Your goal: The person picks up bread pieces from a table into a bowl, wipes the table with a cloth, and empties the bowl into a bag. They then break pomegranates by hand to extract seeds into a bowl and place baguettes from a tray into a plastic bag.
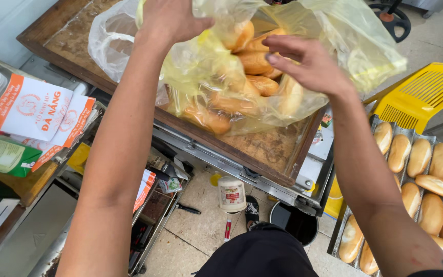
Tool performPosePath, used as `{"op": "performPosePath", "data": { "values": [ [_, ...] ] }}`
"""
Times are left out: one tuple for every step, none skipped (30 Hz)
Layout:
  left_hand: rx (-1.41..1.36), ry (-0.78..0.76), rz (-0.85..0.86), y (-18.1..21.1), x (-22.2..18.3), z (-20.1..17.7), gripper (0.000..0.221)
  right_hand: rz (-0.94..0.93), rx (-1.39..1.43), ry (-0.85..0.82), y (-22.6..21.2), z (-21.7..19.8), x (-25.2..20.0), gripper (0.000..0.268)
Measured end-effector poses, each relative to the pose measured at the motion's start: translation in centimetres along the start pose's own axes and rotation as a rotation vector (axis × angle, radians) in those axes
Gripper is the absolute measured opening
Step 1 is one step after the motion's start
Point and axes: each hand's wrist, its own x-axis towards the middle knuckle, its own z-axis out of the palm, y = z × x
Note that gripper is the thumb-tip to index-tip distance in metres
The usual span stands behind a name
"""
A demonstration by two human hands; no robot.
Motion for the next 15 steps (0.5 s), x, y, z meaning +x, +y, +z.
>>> {"op": "performPosePath", "data": {
  "values": [
    [0.054,-0.051,-0.01,-1.2,-0.5,0.4,0.07,-0.062,0.152,0.057,0.5,-1.4,-1.2,0.041],
    [0.015,-0.002,-0.048,-2.4,-1.0,0.7,0.075,-0.125,0.305,0.114,1.3,-3.2,-2.6,0.032],
    [-0.024,0.052,-0.082,-3.7,-1.3,1.0,0.081,-0.145,0.403,0.334,2.7,-4.7,-3.7,0.028],
    [-0.039,0.14,-0.1,-4.9,-1.9,1.6,0.081,-0.17,0.5,0.556,4.5,-6.0,-4.9,0.03],
    [-0.055,0.226,-0.116,-5.8,-2.2,2.2,0.081,-0.168,0.451,0.803,7.0,-7.1,-5.3,0.03],
    [-0.075,0.251,-0.136,-6.5,-2.2,2.7,0.081,-0.168,0.394,1.049,9.9,-7.9,-5.4,0.031],
    [-0.092,0.276,-0.157,-7.0,-2.2,3.1,0.081,-0.04,0.298,1.146,13.1,-8.4,-5.6,0.026],
    [-0.11,0.3,-0.178,-7.2,-2.0,3.4,0.081,0.09,0.202,1.238,16.3,-8.3,-6.1,0.023],
    [-0.167,0.233,-0.189,-6.7,-1.7,3.7,0.08,0.329,0.205,1.108,19.4,-7.1,-6.5,0.019],
    [-0.224,0.164,-0.2,-5.5,-1.2,4.1,0.08,0.446,0.131,0.907,22.4,-5.2,-6.4,0.023],
    [-0.278,0.101,-0.216,-4.3,-0.8,4.2,0.079,0.391,-0.489,0.642,24.8,-2.8,-6.3,0.028],
    [-0.384,0.074,-0.026,-2.4,-0.8,4.6,0.073,0.532,-0.549,0.388,26.6,-0.4,-6.2,0.045],
    [-0.483,0.047,0.16,-0.5,-0.9,4.9,0.067,0.108,-0.58,0.355,27.9,2.6,-5.8,0.063],
    [-0.593,-0.017,0.293,1.5,-1.1,5.0,0.058,0.092,-0.619,0.308,28.5,4.9,-5.7,0.053],
    [-0.7,-0.08,0.421,3.0,-1.9,5.1,0.05,0.072,-0.655,0.258,28.5,6.6,-5.2,0.046]
  ]
}}
